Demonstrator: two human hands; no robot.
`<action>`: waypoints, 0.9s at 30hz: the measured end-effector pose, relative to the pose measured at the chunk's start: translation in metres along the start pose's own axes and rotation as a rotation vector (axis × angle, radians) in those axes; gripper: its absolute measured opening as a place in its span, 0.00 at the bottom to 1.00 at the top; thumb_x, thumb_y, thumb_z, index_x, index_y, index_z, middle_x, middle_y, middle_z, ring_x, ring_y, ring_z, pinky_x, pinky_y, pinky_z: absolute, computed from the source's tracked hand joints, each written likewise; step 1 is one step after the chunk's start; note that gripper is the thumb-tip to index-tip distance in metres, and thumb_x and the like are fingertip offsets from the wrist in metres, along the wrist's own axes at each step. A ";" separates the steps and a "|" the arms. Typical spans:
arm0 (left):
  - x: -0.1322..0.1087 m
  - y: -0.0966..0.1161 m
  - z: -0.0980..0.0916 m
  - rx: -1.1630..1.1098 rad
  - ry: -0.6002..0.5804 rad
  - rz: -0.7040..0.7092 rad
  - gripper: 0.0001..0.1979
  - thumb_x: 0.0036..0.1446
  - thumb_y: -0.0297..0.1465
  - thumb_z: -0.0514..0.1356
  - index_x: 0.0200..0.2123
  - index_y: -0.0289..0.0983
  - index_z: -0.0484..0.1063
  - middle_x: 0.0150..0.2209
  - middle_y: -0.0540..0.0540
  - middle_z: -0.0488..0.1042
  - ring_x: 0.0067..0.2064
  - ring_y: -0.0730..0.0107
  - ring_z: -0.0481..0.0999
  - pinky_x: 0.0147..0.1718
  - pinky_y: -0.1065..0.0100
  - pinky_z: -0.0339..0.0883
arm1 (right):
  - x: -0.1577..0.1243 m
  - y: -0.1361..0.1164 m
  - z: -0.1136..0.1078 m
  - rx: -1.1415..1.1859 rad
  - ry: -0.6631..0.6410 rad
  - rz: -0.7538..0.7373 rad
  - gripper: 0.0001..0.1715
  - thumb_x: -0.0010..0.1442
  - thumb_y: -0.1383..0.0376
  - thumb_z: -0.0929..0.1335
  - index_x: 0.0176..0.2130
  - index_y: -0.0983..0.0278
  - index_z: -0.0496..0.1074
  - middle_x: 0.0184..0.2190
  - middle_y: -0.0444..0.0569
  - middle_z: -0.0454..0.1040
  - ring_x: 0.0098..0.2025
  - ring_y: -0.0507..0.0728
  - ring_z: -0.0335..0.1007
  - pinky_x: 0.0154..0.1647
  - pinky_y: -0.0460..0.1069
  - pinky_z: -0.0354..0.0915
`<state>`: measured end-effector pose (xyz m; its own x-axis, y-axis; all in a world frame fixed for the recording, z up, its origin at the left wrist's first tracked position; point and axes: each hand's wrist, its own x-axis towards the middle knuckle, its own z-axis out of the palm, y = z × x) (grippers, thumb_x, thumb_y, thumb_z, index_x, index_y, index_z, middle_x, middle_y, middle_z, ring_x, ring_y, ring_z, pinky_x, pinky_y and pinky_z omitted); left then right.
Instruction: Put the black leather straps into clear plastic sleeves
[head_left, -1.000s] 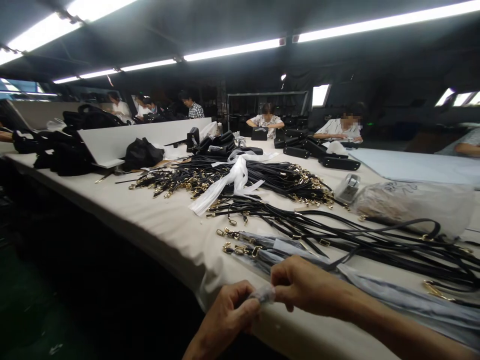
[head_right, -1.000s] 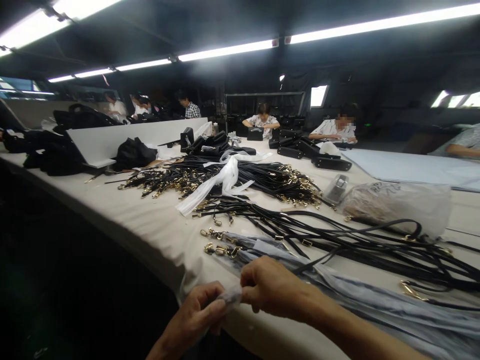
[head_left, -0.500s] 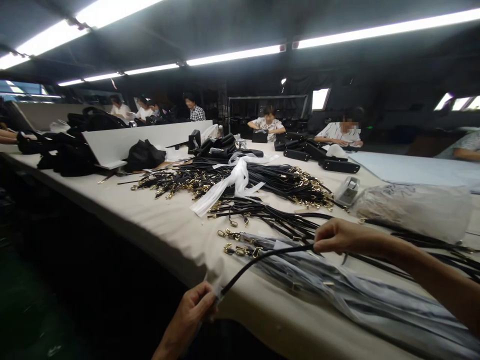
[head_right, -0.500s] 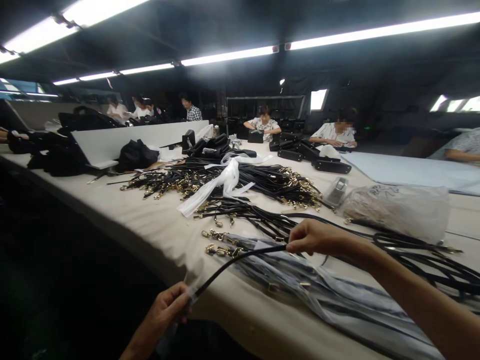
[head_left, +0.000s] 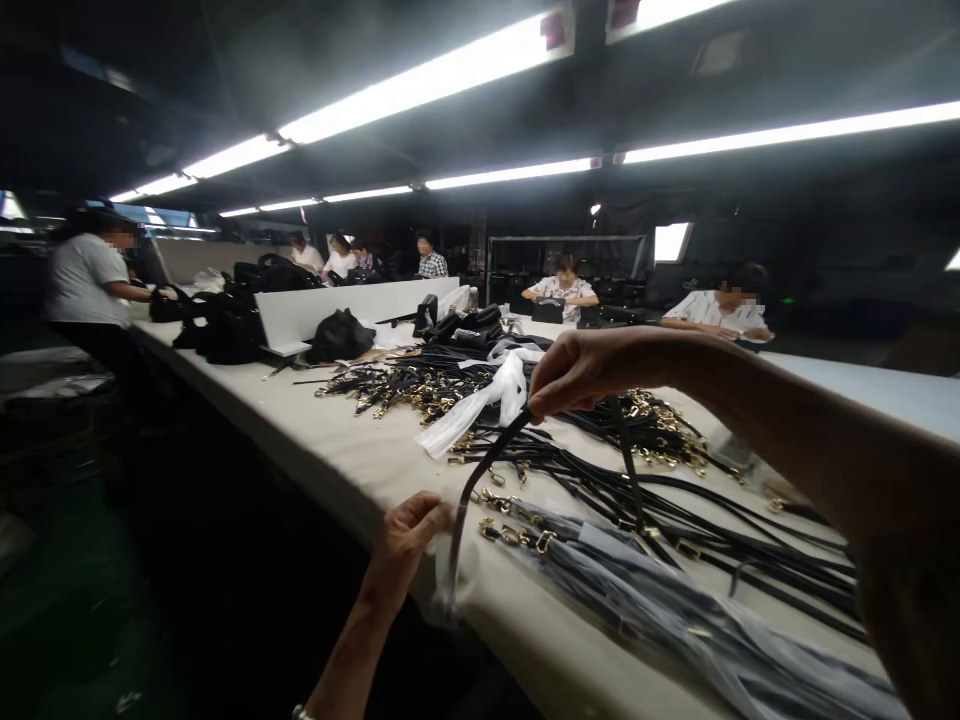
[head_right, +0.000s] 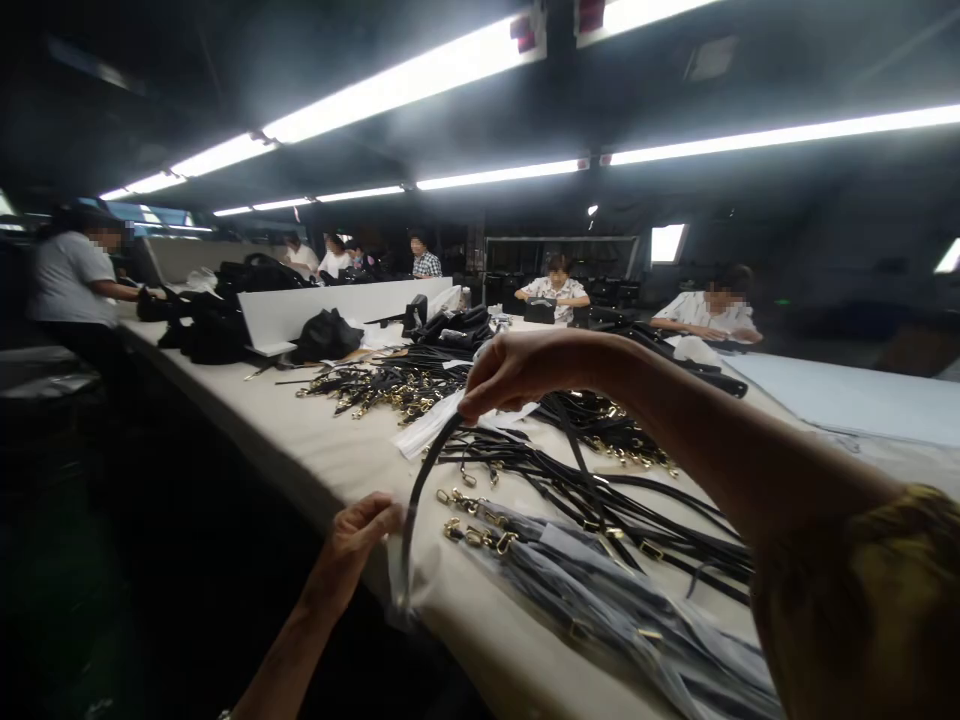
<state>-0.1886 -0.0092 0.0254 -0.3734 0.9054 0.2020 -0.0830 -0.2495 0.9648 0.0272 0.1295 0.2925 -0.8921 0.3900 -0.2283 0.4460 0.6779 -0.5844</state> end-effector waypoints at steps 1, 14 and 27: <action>0.001 0.006 -0.003 -0.061 0.025 0.022 0.11 0.51 0.37 0.70 0.29 0.34 0.78 0.26 0.51 0.76 0.30 0.72 0.71 0.34 0.72 0.65 | 0.005 -0.010 -0.006 -0.065 0.005 0.000 0.25 0.54 0.48 0.73 0.37 0.68 0.81 0.20 0.41 0.64 0.24 0.46 0.56 0.25 0.43 0.52; -0.001 0.111 -0.005 -0.303 0.169 0.240 0.18 0.50 0.40 0.71 0.31 0.38 0.66 0.18 0.61 0.56 0.16 0.86 0.50 0.15 0.82 0.40 | 0.061 -0.069 0.035 -0.271 -0.104 -0.059 0.28 0.54 0.45 0.72 0.36 0.68 0.79 0.18 0.38 0.63 0.21 0.45 0.56 0.24 0.43 0.52; -0.040 0.010 -0.155 -0.133 0.489 0.078 0.21 0.41 0.44 0.74 0.30 0.37 0.72 0.20 0.56 0.70 0.18 0.81 0.62 0.17 0.81 0.57 | 0.027 -0.038 -0.028 -0.227 0.201 0.023 0.37 0.52 0.37 0.71 0.36 0.68 0.79 0.18 0.39 0.59 0.20 0.45 0.49 0.23 0.45 0.46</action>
<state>-0.3180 -0.1015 0.0010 -0.7693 0.6235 0.1396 -0.1426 -0.3806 0.9137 -0.0121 0.1319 0.3305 -0.8594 0.5068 -0.0676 0.4909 0.7808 -0.3865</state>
